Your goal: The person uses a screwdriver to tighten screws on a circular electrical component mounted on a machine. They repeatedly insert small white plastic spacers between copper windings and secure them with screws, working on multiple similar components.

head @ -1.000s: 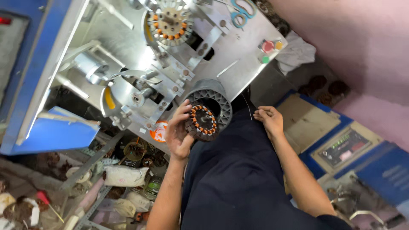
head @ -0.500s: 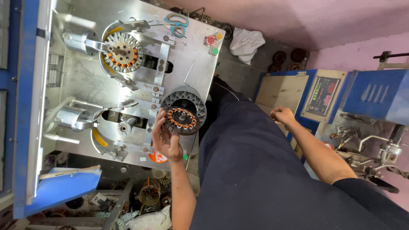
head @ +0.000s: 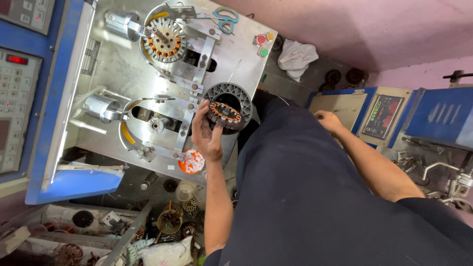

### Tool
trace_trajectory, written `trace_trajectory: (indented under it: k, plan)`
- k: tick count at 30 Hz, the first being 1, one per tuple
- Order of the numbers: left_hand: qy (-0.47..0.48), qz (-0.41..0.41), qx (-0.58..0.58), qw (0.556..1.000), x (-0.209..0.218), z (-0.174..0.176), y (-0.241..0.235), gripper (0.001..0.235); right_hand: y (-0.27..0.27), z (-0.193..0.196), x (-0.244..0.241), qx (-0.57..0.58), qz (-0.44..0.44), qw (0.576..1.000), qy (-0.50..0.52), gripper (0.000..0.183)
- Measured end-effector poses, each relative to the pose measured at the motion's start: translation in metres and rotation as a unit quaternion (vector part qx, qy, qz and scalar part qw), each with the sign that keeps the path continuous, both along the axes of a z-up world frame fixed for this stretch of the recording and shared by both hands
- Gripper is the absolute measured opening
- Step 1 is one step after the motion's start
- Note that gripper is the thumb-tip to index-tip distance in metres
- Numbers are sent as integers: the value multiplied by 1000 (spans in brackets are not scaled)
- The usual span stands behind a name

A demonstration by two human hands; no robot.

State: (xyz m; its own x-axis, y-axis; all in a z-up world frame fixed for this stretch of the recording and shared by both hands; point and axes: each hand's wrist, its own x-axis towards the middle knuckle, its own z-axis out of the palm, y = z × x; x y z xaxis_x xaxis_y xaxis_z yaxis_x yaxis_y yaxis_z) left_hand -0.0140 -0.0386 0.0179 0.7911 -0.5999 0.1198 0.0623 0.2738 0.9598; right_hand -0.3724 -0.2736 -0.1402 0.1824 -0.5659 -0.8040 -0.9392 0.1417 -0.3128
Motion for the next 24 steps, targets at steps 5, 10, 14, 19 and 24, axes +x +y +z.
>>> trace_trajectory:
  k: [5, 10, 14, 19, 24]
  plan:
    - [-7, 3, -1, 1000, 1, -1, 0, 55, -6, 4, 3, -6, 6, 1000, 16, 46]
    - [-2, 1, 6, 1000, 3, 0, 1, 56, -2, 6, -6, -17, 12, 1000, 2, 49]
    - [0, 3, 9, 1000, 3, 0, 0, 55, 1, 7, -12, -34, 42, 998, 21, 52]
    - [-12, 3, 1, 1000, 6, -2, -1, 53, 3, 3, -14, -45, 52, 998, 12, 55]
    - [-9, -2, 0, 1000, 10, -7, -2, 51, 6, 0, -18, -64, 103, 992, -44, 52]
